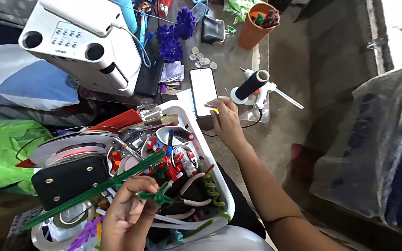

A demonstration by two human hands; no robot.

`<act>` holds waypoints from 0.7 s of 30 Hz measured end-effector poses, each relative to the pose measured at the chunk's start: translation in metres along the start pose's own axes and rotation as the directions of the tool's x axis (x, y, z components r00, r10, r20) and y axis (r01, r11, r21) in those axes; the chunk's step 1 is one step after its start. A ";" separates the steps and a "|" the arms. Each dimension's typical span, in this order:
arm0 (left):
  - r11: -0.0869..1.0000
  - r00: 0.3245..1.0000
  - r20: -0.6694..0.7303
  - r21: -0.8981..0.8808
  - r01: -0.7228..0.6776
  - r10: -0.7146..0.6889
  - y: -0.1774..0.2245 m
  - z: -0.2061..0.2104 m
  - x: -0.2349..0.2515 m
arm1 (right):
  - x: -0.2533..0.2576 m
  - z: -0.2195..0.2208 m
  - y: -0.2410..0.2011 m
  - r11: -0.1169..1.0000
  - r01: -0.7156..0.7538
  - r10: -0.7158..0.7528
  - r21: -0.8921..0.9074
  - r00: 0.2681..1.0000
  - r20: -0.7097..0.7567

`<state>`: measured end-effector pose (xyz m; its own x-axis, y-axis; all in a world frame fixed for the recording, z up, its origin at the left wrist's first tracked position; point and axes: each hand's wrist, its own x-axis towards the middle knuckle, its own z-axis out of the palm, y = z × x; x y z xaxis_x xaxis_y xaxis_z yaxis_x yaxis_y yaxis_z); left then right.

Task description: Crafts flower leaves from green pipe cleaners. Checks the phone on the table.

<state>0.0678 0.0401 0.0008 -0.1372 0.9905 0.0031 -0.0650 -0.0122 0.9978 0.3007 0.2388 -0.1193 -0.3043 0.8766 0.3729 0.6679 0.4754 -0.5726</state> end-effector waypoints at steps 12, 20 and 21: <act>1.000 1.000 0.017 -0.017 -0.013 0.014 0.001 -0.004 -0.001 | -0.017 -0.004 -0.006 0.997 0.071 -0.072 -0.013 0.995 -0.073; 1.000 1.000 -0.017 -0.015 -0.005 0.004 0.003 -0.006 -0.004 | -0.017 -0.017 -0.003 0.999 0.008 -0.002 0.042 0.990 -0.142; 1.000 1.000 -0.025 -0.013 0.002 -0.002 0.003 -0.006 -0.005 | -0.017 -0.019 -0.001 0.999 -0.005 0.010 0.035 0.989 -0.147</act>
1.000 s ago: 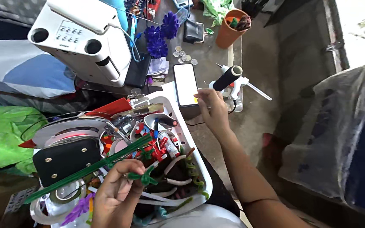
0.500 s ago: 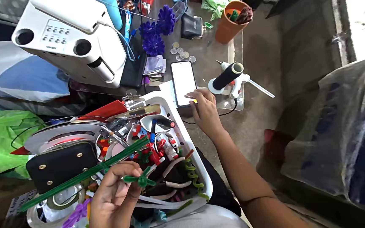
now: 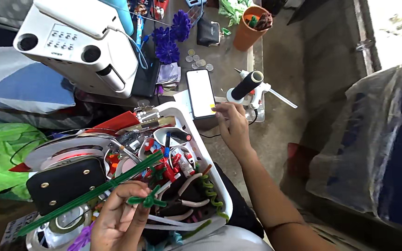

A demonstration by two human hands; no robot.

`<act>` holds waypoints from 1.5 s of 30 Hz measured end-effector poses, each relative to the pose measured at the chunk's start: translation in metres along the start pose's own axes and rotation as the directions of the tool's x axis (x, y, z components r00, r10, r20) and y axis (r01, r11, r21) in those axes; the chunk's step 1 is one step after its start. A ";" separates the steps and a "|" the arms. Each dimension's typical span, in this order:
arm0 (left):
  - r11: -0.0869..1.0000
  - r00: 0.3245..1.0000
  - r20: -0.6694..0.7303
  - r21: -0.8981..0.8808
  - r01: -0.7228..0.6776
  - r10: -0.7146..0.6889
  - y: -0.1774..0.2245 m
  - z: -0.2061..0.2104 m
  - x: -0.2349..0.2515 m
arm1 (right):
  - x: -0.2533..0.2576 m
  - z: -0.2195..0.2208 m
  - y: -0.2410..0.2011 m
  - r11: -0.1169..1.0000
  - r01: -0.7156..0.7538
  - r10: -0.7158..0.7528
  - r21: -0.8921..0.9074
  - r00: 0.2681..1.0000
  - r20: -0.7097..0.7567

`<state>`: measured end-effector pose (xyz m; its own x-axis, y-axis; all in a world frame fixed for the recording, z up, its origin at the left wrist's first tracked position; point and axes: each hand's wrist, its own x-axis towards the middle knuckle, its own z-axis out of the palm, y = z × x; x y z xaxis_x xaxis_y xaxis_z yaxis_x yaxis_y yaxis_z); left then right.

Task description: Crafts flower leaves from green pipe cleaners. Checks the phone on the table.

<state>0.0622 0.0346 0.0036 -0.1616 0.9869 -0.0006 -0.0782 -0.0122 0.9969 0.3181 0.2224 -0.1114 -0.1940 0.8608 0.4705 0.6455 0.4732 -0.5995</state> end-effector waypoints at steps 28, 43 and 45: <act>1.000 1.000 0.009 -0.028 0.002 -0.002 0.001 0.001 0.003 | -0.002 0.007 -0.009 0.997 -0.016 0.009 0.075 0.996 0.091; 1.000 1.000 0.019 -0.015 0.004 -0.004 0.001 -0.001 0.004 | -0.001 -0.007 0.007 0.999 -0.051 0.052 -0.018 0.998 0.019; 1.000 1.000 0.017 -0.024 0.004 -0.004 0.001 0.000 0.005 | -0.003 -0.005 0.008 0.998 -0.055 0.055 -0.007 0.998 0.010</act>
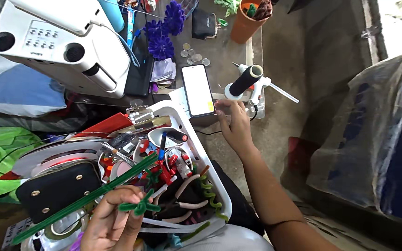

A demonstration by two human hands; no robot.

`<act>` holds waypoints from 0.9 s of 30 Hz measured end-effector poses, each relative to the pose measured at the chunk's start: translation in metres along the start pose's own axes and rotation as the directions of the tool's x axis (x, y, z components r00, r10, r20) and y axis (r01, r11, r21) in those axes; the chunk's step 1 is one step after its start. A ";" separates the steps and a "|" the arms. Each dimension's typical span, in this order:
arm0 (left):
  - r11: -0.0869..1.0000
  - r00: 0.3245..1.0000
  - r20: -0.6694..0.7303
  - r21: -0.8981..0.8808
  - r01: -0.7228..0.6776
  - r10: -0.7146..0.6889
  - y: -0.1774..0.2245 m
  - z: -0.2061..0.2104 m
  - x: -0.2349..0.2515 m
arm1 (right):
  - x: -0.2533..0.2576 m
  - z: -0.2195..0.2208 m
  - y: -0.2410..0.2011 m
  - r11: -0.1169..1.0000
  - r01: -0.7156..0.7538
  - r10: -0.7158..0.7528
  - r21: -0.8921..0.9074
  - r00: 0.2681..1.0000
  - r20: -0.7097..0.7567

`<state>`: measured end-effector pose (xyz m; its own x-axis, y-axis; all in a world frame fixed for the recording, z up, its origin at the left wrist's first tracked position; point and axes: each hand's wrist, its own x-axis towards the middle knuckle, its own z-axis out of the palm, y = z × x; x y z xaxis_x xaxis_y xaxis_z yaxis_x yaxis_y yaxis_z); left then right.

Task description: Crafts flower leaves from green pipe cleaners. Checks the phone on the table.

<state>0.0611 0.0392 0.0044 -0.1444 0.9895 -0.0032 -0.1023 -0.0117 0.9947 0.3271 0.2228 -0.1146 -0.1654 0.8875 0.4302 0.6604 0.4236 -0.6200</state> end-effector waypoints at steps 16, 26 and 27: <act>0.999 1.000 0.015 0.045 -0.017 0.016 0.001 0.005 0.004 | 0.000 -0.002 -0.011 0.998 0.060 -0.060 -0.006 0.998 -0.032; 0.998 0.999 0.020 0.055 -0.031 0.030 0.002 0.007 0.004 | -0.002 0.002 -0.006 1.000 0.006 -0.005 -0.010 0.995 0.101; 0.998 0.999 0.019 0.054 -0.031 0.030 0.002 0.008 0.004 | -0.002 0.004 -0.006 1.000 0.002 -0.001 -0.008 0.993 0.118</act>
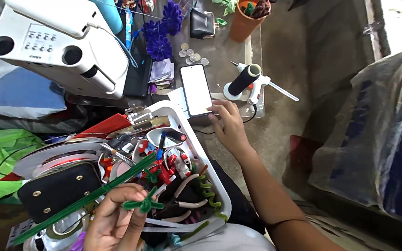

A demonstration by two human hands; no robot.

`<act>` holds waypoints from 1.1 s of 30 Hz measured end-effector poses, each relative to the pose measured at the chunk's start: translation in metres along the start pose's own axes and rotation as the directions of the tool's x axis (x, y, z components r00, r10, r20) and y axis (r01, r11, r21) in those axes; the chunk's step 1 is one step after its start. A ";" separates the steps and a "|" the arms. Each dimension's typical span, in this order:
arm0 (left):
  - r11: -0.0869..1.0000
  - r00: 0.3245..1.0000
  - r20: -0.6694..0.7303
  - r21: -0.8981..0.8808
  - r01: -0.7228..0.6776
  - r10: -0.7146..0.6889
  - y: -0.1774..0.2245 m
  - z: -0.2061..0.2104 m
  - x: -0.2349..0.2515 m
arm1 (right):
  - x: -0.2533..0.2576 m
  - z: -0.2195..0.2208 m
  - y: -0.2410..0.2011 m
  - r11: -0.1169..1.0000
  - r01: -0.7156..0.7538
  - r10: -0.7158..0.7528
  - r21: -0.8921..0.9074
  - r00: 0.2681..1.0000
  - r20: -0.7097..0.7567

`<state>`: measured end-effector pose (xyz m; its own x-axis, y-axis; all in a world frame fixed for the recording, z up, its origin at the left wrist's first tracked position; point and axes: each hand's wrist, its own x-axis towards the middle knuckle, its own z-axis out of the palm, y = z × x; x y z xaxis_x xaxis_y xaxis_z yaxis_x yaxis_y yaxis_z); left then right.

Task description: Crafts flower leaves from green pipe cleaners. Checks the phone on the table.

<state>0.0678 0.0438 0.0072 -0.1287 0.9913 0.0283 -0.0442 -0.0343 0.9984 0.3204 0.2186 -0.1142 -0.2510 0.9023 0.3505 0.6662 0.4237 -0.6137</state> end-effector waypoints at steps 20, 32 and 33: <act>1.000 1.000 -0.005 0.001 0.002 -0.002 -0.002 -0.003 -0.002 | -0.007 -0.005 -0.012 0.996 0.014 -0.007 0.086 0.996 -0.087; 0.993 0.996 0.006 0.082 -0.084 0.083 -0.004 0.015 -0.008 | -0.045 -0.034 -0.130 0.475 -0.067 -0.321 0.877 0.915 0.243; 0.988 0.994 0.006 0.105 -0.109 0.109 -0.005 0.016 -0.009 | -0.049 -0.031 -0.133 0.389 -0.144 -0.305 0.910 0.912 0.275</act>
<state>0.0850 0.0371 0.0032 -0.1273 0.9823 0.1376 0.0747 -0.1288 0.9888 0.2660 0.1153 -0.0273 -0.6250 0.7153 0.3125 -0.3436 0.1074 -0.9329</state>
